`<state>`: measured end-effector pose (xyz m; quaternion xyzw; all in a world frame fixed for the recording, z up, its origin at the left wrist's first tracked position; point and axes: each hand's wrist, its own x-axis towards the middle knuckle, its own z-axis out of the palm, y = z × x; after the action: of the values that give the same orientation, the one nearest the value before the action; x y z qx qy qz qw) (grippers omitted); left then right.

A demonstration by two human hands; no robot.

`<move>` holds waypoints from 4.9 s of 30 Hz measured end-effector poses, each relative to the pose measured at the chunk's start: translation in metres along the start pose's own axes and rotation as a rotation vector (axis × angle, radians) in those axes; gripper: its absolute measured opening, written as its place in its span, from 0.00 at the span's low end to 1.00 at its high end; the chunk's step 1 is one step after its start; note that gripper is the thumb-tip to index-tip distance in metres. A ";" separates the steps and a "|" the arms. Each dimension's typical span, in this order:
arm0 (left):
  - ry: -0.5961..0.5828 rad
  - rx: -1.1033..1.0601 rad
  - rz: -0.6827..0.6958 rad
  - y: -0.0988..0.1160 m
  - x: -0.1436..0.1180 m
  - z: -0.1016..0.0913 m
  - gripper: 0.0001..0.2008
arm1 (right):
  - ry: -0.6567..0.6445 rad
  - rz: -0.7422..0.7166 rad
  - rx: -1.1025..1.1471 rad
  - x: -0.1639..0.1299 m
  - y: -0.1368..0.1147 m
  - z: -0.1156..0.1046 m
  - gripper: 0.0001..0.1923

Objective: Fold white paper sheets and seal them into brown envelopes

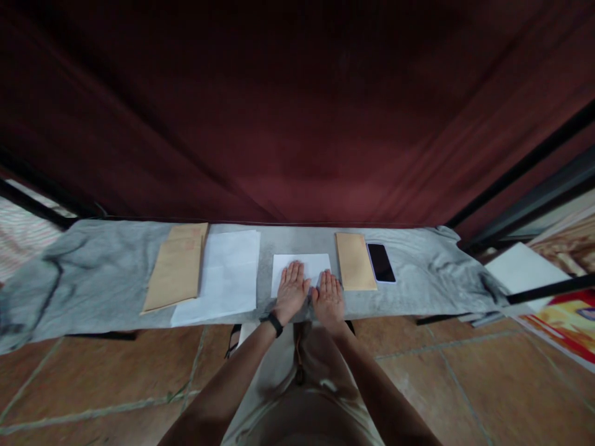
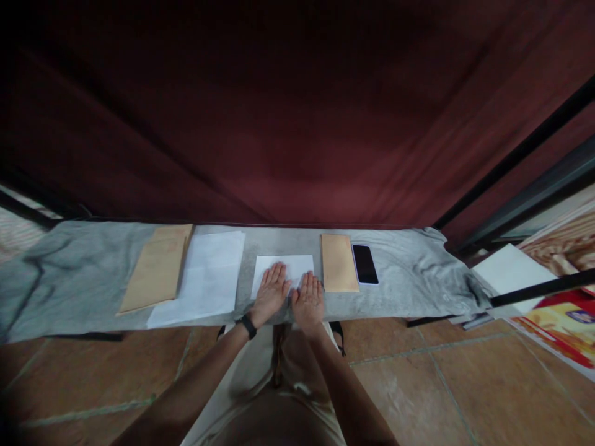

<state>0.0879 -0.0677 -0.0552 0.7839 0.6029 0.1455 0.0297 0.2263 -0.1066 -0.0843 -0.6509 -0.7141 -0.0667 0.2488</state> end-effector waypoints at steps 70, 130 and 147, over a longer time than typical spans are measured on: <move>0.239 -0.507 -0.583 -0.022 -0.027 -0.032 0.26 | 0.070 -0.145 -0.026 -0.045 0.020 -0.028 0.30; 0.010 -0.458 0.229 -0.052 -0.092 -0.041 0.17 | -0.271 -0.299 0.528 -0.007 0.049 -0.044 0.23; 0.071 -0.636 -0.238 -0.058 -0.048 -0.033 0.14 | -0.190 0.003 0.575 0.011 0.044 -0.034 0.14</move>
<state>0.0136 -0.1022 -0.0460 0.6539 0.6154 0.3489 0.2682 0.2771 -0.1048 -0.0604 -0.5580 -0.7230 0.1999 0.3549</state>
